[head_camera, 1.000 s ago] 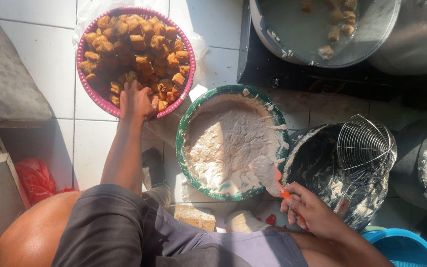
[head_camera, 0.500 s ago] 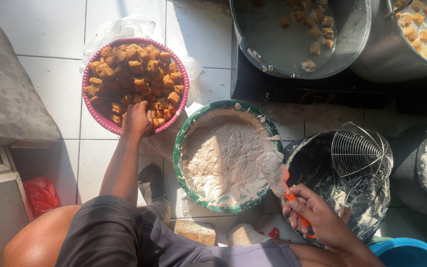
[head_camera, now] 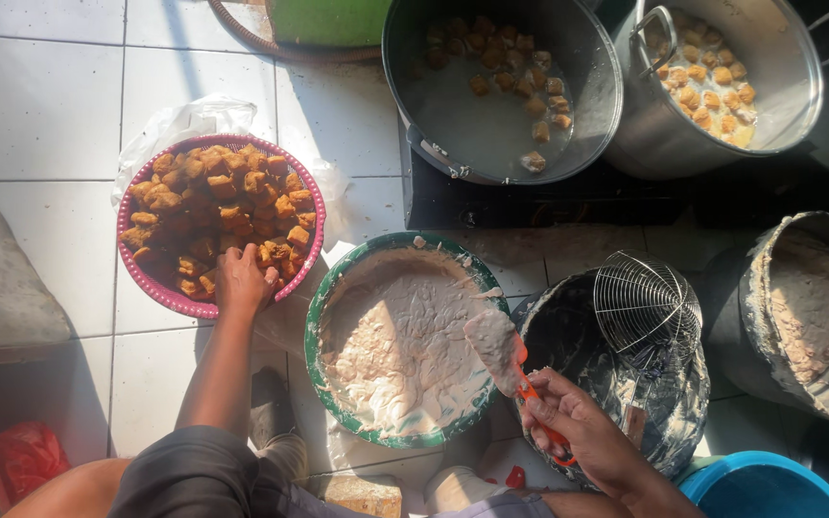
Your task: The person sits on the floor and coats fried tofu cubes with wet batter. They take tofu pieces one at a time from a pink basin, spread batter over each piece with an orange spatula, and drop the coated pieces into pots of hot oil on a portable stove.
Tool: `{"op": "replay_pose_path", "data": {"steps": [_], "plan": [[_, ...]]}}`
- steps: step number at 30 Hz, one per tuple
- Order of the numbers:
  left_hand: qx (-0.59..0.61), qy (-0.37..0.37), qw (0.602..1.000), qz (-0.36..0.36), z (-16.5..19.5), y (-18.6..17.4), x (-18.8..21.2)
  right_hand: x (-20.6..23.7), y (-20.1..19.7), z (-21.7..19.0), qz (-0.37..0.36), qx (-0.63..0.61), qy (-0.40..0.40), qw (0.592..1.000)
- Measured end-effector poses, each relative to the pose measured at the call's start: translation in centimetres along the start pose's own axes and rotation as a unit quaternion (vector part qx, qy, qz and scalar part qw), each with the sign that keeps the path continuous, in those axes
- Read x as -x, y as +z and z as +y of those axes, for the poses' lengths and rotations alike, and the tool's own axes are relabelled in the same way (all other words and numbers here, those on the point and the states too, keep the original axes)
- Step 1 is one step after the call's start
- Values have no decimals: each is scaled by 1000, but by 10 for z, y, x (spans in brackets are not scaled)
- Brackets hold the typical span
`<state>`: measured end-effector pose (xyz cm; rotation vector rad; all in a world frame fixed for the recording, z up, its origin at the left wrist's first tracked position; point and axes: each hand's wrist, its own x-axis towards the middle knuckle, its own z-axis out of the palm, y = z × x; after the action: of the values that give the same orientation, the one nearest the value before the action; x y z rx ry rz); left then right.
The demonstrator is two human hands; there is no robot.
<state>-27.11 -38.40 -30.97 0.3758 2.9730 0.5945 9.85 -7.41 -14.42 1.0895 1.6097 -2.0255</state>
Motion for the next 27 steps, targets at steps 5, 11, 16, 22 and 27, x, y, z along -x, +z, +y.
{"op": "replay_pose_path", "data": {"steps": [5, 11, 16, 22, 27], "plan": [[91, -26, 995, -13, -10, -11, 10, 6, 4, -3, -7, -39, -27, 999], [186, 36, 980, 62, 6, -12, 9, 18, 11, -12, 11, -46, -30, 998], [440, 93, 893, 38, 108, 3, 16, 19, 17, -18, 21, -40, -45, 998], [663, 143, 669, -304, 233, -38, 160, 17, 29, -25, 90, -37, -188, 977], [726, 134, 581, -343, 254, -61, 210, 21, 29, -24, 84, -89, -188, 974]]}}
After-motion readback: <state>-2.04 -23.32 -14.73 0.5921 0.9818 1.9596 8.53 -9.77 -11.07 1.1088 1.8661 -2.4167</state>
